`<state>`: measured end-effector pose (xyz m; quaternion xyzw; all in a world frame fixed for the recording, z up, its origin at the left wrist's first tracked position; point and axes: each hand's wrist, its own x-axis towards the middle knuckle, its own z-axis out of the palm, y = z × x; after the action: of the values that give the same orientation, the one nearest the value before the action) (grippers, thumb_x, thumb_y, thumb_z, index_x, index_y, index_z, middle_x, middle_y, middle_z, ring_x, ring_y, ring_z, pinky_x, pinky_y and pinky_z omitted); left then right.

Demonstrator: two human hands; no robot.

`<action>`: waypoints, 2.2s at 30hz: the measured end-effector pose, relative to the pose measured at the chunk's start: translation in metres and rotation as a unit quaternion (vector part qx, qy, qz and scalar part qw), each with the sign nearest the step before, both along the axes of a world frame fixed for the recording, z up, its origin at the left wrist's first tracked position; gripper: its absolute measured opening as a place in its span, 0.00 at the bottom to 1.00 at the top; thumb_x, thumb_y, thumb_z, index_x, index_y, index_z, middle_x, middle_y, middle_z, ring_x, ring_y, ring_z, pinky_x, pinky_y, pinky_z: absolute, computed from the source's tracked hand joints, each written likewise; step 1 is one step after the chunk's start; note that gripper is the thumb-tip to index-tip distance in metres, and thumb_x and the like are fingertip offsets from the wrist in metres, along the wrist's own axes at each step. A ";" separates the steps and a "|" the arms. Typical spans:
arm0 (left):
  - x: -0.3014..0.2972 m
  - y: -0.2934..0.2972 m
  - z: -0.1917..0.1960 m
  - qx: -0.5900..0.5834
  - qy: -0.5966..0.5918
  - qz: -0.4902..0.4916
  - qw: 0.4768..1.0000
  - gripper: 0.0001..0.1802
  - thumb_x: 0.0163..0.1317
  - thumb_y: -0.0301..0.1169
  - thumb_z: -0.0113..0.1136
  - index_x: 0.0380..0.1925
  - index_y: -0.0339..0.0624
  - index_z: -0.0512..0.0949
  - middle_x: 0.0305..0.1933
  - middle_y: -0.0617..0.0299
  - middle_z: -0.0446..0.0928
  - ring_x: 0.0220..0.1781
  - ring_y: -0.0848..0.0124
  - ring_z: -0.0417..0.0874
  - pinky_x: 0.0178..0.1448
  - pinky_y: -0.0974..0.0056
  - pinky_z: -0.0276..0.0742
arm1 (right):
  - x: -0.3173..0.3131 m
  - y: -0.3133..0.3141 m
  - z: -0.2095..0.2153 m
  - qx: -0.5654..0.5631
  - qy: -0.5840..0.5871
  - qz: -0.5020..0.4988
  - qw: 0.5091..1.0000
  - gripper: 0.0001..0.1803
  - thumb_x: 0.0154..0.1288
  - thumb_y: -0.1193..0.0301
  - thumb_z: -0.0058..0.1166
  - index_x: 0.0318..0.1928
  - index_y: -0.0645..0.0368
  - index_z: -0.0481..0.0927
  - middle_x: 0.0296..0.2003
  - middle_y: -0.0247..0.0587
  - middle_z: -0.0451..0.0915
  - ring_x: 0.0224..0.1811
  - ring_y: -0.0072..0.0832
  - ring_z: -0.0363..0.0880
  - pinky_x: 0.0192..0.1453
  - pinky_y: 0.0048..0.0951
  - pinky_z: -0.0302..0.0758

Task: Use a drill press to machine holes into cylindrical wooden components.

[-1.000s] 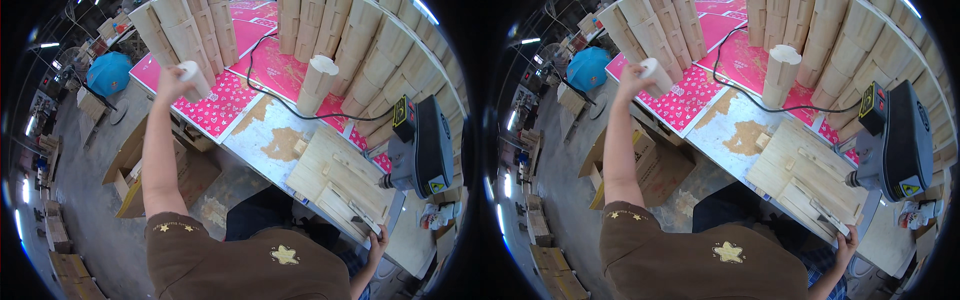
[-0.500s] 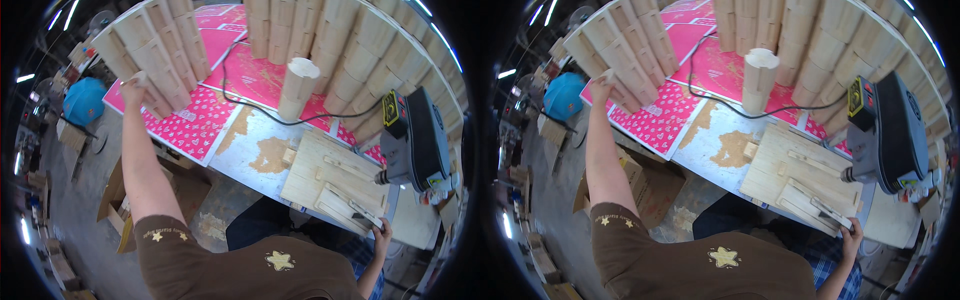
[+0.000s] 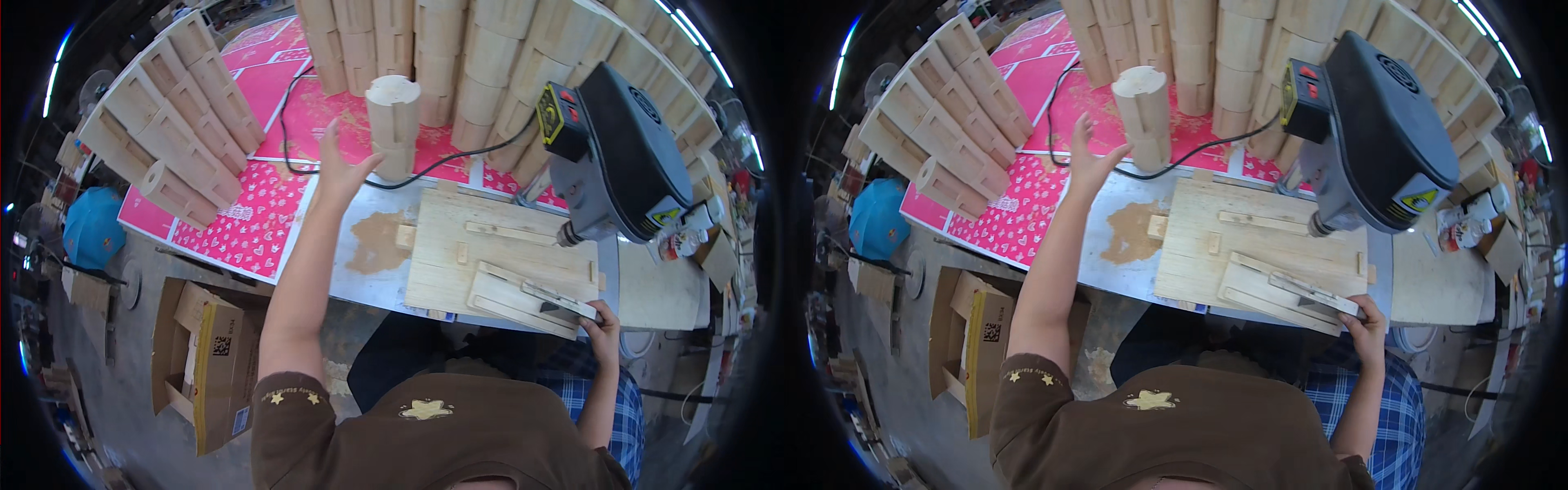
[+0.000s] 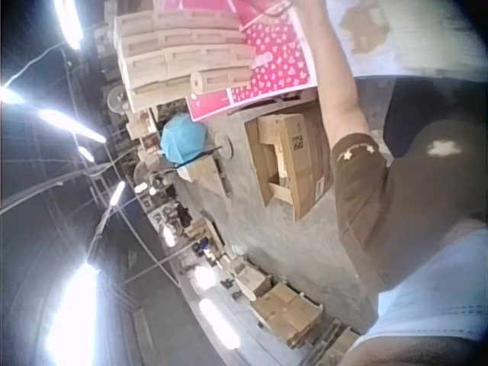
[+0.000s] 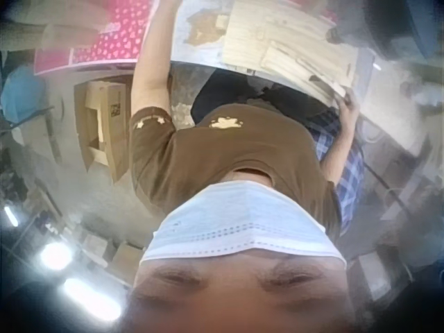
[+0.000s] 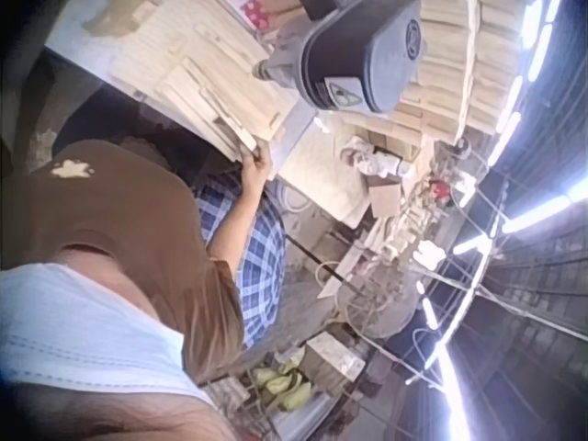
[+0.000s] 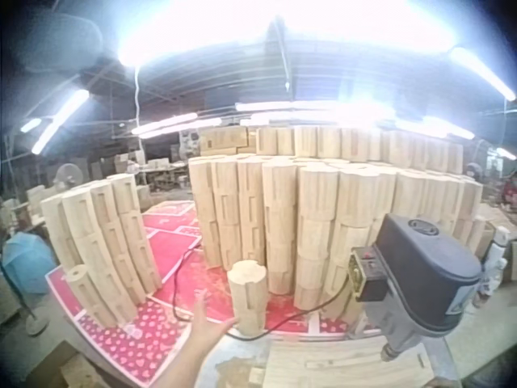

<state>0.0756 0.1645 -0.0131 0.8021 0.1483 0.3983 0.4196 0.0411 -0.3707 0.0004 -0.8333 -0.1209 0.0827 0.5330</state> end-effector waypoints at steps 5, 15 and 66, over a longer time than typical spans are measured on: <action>0.073 -0.008 -0.019 -0.122 -0.068 -0.056 0.989 0.44 0.39 0.31 0.75 0.57 0.39 0.61 0.53 0.53 0.69 0.56 0.62 0.71 0.59 0.59 0.69 | -0.012 0.002 0.009 0.009 0.016 0.031 0.999 0.12 0.46 0.78 0.58 0.35 0.64 0.78 0.31 0.34 0.74 0.38 0.23 0.72 0.43 0.22 0.67; 0.002 -0.045 0.043 -0.065 -0.113 -0.039 0.991 0.28 0.53 0.31 0.67 0.54 0.35 0.72 0.49 0.56 0.76 0.47 0.73 0.77 0.50 0.69 0.74 | -0.018 -0.025 0.028 0.069 -0.009 0.073 0.995 0.13 0.48 0.78 0.62 0.38 0.63 0.81 0.36 0.37 0.78 0.41 0.26 0.75 0.46 0.24 0.70; -0.054 -0.212 -0.047 0.193 0.110 -0.191 0.956 0.33 0.33 0.38 0.74 0.46 0.49 0.77 0.37 0.66 0.72 0.46 0.63 0.70 0.53 0.56 0.55 | 0.089 0.052 -0.006 -0.026 -0.159 0.047 0.986 0.16 0.51 0.78 0.63 0.42 0.61 0.78 0.33 0.34 0.74 0.32 0.22 0.72 0.34 0.20 0.68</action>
<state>0.0214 -0.0472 -0.0604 0.9200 -0.0423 0.2412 0.3062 0.1300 -0.3189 -0.0056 -0.8431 -0.2407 -0.0228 0.4803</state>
